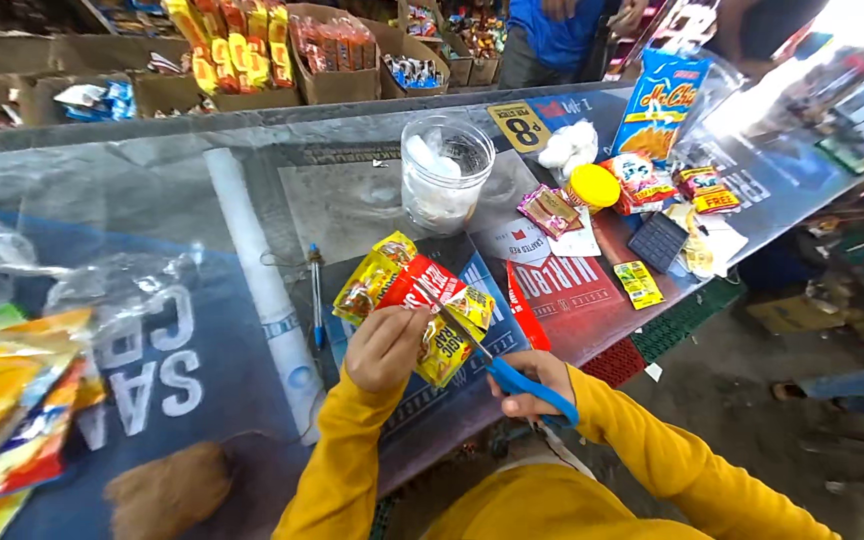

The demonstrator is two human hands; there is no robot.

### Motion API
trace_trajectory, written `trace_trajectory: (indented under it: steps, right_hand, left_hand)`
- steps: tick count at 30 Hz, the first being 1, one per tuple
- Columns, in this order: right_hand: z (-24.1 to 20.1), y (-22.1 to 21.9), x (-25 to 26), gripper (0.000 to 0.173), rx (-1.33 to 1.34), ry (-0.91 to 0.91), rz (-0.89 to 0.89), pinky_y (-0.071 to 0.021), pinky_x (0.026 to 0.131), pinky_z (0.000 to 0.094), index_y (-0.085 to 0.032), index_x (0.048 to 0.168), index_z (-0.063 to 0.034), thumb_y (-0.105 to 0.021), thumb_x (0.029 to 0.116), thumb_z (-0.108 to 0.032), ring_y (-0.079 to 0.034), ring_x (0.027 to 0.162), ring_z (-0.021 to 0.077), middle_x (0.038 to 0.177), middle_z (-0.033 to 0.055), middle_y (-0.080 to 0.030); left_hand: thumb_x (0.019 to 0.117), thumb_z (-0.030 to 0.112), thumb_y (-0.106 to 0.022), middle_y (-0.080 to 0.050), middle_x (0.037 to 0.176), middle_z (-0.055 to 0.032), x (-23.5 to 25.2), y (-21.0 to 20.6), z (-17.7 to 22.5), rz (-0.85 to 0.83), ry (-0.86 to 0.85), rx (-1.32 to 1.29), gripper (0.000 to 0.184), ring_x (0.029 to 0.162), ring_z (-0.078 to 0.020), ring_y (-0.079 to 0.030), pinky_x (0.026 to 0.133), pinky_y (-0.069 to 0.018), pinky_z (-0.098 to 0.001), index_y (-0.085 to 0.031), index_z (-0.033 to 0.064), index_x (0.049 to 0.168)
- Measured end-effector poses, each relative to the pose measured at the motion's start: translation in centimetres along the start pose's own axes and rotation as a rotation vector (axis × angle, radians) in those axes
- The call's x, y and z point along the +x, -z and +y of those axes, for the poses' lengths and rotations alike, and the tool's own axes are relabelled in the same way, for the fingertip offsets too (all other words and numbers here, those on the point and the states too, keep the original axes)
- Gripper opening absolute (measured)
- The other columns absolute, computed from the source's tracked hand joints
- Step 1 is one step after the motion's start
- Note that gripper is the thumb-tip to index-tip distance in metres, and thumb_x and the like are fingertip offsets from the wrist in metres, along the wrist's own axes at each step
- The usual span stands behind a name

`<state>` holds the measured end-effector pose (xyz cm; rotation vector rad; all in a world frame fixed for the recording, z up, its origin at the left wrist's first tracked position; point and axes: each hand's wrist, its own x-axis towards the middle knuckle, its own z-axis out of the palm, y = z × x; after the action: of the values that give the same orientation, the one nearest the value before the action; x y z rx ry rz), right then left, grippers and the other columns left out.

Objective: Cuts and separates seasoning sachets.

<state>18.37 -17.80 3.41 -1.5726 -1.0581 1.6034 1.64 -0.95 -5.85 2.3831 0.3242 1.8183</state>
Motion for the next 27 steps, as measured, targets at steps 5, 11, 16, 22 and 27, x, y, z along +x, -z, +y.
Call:
trace_trajectory:
  steps: [5, 11, 16, 22, 27]
  right_hand:
    - [-0.6, 0.7, 0.3, 0.028, -0.082, 0.012, -0.003, -0.0455, 0.057, 0.0095, -0.061, 0.108, 0.0030, -0.068, 0.0893, -0.016, -0.053, 0.058, -0.0075, 0.076, -0.0081, -0.060]
    - [-0.3, 0.5, 0.9, 0.027, -0.058, 0.034, -0.006, -0.0448, 0.055, 0.0098, -0.062, 0.106, 0.0024, -0.067, 0.0877, -0.017, -0.052, 0.057, -0.0075, 0.075, -0.0089, -0.060]
    - [-1.0, 0.9, 1.2, 0.024, -0.070, 0.012, -0.026, -0.0447, 0.055, 0.0094, -0.062, 0.105, 0.0011, -0.067, 0.0890, -0.016, -0.052, 0.056, -0.0076, 0.073, -0.0093, -0.060]
    - [-1.9, 0.9, 1.7, 0.022, -0.075, -0.006, -0.032, -0.0442, 0.055, 0.0095, -0.061, 0.104, 0.0011, -0.066, 0.0892, -0.014, -0.051, 0.055, -0.0072, 0.072, -0.0096, -0.058]
    - [-1.9, 0.9, 1.8, 0.018, -0.121, -0.053, -0.015, -0.0429, 0.054, 0.0099, -0.062, 0.102, 0.0021, -0.068, 0.0908, -0.010, -0.049, 0.054, -0.0067, 0.069, -0.0087, -0.057]
  left_hand:
    - [0.0971, 0.003, -0.063, -0.065, 0.082, -0.0103, 0.0, -0.1, 0.0, 0.016, -0.003, 0.002, 0.010, 0.085, -0.0195, -0.064, 0.084, -0.0524, -0.0213, -0.070, 0.0010, 0.089]
    - [0.0970, 0.000, -0.062, -0.066, 0.083, -0.0101, 0.0, 0.0, -0.1, 0.014, -0.006, -0.004, 0.011, 0.087, -0.0191, -0.065, 0.086, -0.0526, -0.0217, -0.069, 0.0008, 0.088]
    - [0.0971, 0.000, -0.062, -0.066, 0.083, -0.0097, 0.1, -0.1, -0.2, 0.029, -0.011, -0.010, 0.012, 0.087, -0.0187, -0.064, 0.086, -0.0519, -0.0212, -0.069, 0.0009, 0.087]
    - [0.0972, 0.000, -0.062, -0.066, 0.085, -0.0094, 0.1, -0.1, -0.2, 0.028, -0.023, -0.014, 0.011, 0.088, -0.0185, -0.064, 0.088, -0.0516, -0.0216, -0.068, 0.0011, 0.089]
    - [0.0979, 0.001, -0.061, -0.066, 0.086, -0.0090, 0.1, -0.2, -0.2, 0.018, -0.016, -0.022, 0.010, 0.088, -0.0181, -0.063, 0.088, -0.0513, -0.0211, -0.068, 0.0016, 0.090]
